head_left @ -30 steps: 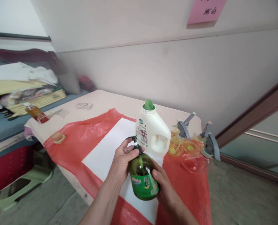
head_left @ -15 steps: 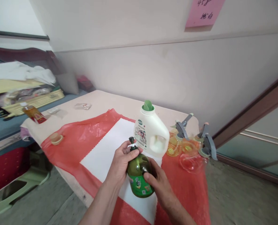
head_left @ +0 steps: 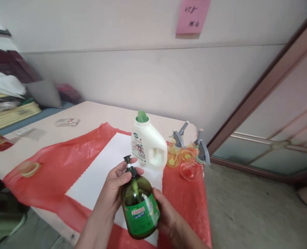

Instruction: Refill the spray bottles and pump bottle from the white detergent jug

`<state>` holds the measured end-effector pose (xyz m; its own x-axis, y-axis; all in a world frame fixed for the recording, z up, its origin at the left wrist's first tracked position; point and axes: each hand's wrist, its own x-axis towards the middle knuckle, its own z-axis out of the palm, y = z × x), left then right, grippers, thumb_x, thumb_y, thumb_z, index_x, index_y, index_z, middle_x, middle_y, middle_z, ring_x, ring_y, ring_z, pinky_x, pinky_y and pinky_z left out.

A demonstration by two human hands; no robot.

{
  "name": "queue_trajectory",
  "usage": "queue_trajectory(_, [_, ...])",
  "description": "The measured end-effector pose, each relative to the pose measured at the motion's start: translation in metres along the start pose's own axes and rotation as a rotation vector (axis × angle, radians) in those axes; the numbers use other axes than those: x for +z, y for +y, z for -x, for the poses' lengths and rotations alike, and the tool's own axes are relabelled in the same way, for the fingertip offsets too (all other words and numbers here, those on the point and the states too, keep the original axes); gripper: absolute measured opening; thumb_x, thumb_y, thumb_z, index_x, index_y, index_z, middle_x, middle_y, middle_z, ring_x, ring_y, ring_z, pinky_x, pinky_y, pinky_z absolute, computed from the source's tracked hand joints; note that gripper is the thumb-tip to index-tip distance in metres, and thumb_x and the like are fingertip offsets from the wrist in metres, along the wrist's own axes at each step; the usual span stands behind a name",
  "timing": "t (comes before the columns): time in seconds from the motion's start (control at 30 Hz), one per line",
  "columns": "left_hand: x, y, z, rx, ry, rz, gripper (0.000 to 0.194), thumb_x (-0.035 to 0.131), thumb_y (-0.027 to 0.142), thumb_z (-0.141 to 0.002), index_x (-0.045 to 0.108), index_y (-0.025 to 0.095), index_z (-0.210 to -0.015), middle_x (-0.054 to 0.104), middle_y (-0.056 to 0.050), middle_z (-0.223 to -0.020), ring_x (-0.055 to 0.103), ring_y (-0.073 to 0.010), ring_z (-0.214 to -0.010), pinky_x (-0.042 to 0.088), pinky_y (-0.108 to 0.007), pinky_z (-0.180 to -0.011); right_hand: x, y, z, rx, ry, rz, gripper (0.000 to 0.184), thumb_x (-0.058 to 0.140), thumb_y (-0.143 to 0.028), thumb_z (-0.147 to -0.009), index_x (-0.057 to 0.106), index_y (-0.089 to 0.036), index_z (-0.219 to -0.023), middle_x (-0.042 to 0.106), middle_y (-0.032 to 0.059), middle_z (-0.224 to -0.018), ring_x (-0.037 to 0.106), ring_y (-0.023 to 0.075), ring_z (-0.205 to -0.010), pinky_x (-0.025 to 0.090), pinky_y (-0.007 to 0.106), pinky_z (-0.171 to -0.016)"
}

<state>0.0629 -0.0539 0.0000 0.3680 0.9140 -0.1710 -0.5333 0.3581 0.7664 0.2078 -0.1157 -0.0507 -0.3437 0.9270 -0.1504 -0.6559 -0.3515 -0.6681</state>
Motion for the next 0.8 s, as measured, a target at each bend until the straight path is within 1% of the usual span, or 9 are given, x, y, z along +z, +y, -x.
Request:
queue_trajectory(0.07, [-0.001, 0.000, 0.000, 0.008, 0.011, -0.017, 0.054, 0.086, 0.026, -0.063, 0.066, 0.016, -0.112, 0.075, -0.012, -0.090, 0.071, -0.0232, -0.074, 0.057, -0.033, -0.070, -0.002, -0.014, -0.001, -0.114, -0.053, 0.132, 0.057, 0.072, -0.056, -0.071, 0.067, -0.022, -0.115, 0.068, 0.0094, -0.123, 0.058, 0.0305, -0.121, 0.038, 0.048, -0.107])
queue_trajectory(0.17, [0.005, -0.005, 0.001, 0.010, 0.004, -0.153, 0.052, 0.087, 0.024, -0.062, 0.069, 0.016, -0.110, 0.075, -0.012, -0.093, 0.071, -0.0243, -0.083, 0.055, -0.033, -0.077, -0.006, -0.030, 0.002, -0.256, 0.035, 0.330, 0.066, 0.082, -0.045, -0.065, 0.060, -0.027, -0.124, 0.061, 0.0077, -0.135, 0.050, 0.0303, -0.129, 0.033, 0.050, -0.111])
queue_trajectory(0.27, [0.019, -0.015, 0.001, 0.042, -0.018, -0.340, 0.042, 0.085, 0.025, -0.065, 0.072, 0.016, -0.104, 0.074, -0.011, -0.097, 0.069, -0.0244, -0.090, 0.053, -0.030, -0.079, -0.009, -0.035, 0.009, -0.296, 0.095, 0.501, 0.078, 0.086, -0.039, -0.062, 0.052, -0.031, -0.132, 0.057, 0.0063, -0.138, 0.049, 0.0291, -0.130, 0.036, 0.049, -0.110])
queue_trajectory(0.37, [0.033, -0.027, 0.000, 0.100, -0.023, -0.424, 0.033, 0.084, 0.026, -0.066, 0.074, 0.017, -0.097, 0.074, -0.009, -0.099, 0.067, -0.0244, -0.095, 0.051, -0.031, -0.084, -0.011, -0.033, 0.019, -0.319, 0.160, 0.737, 0.093, 0.089, -0.029, -0.054, 0.047, -0.032, -0.136, 0.057, 0.0063, -0.136, 0.053, 0.0308, -0.125, 0.042, 0.048, -0.105])
queue_trajectory(0.43, [0.039, -0.036, -0.001, 0.105, -0.025, -0.432, 0.035, 0.084, 0.026, -0.066, 0.073, 0.019, -0.098, 0.074, -0.008, -0.102, 0.067, -0.0246, -0.098, 0.050, -0.032, -0.088, -0.016, -0.032, 0.026, -0.349, 0.274, 0.955, 0.095, 0.088, -0.022, -0.051, 0.046, -0.031, -0.136, 0.060, 0.0066, -0.130, 0.057, 0.0316, -0.117, 0.046, 0.047, -0.099])
queue_trajectory(0.53, [0.042, -0.048, -0.002, 0.082, -0.058, -0.451, 0.047, 0.084, 0.028, -0.065, 0.070, 0.020, -0.109, 0.072, -0.009, -0.113, 0.063, -0.0264, -0.110, 0.047, -0.034, -0.095, -0.031, -0.032, 0.036, -0.436, 0.424, 1.248, 0.078, 0.079, -0.017, -0.055, 0.052, -0.028, -0.128, 0.063, 0.0073, -0.117, 0.061, 0.0303, -0.105, 0.050, 0.046, -0.089])
queue_trajectory(0.6, [0.039, -0.053, -0.004, 0.070, -0.054, -0.519, 0.054, 0.084, 0.027, -0.065, 0.067, 0.021, -0.116, 0.068, -0.010, -0.122, 0.058, -0.0266, -0.120, 0.042, -0.035, -0.103, -0.043, -0.036, 0.041, -0.496, 0.520, 1.368, 0.065, 0.074, -0.017, -0.059, 0.055, -0.026, -0.120, 0.064, 0.0079, -0.112, 0.061, 0.0298, -0.102, 0.050, 0.045, -0.088])
queue_trajectory(0.7, [0.034, -0.053, -0.008, 0.021, 0.025, -0.628, 0.049, 0.080, 0.029, -0.067, 0.067, 0.019, -0.113, 0.068, -0.011, -0.121, 0.057, -0.0264, -0.121, 0.037, -0.038, -0.107, -0.064, -0.042, 0.042, -0.486, 0.706, 1.392, 0.060, 0.073, -0.025, -0.064, 0.053, -0.025, -0.121, 0.063, 0.0090, -0.115, 0.060, 0.0298, -0.106, 0.050, 0.046, -0.089])
queue_trajectory(0.8, [0.032, -0.045, -0.009, -0.037, 0.061, -0.638, 0.040, 0.075, 0.036, -0.070, 0.067, 0.016, -0.104, 0.072, -0.013, -0.110, 0.063, -0.0261, -0.108, 0.043, -0.038, -0.099, -0.081, -0.043, 0.037, -0.430, 0.869, 1.332, 0.066, 0.074, -0.033, -0.066, 0.048, -0.023, -0.126, 0.061, 0.0101, -0.117, 0.059, 0.0301, -0.109, 0.051, 0.048, -0.089])
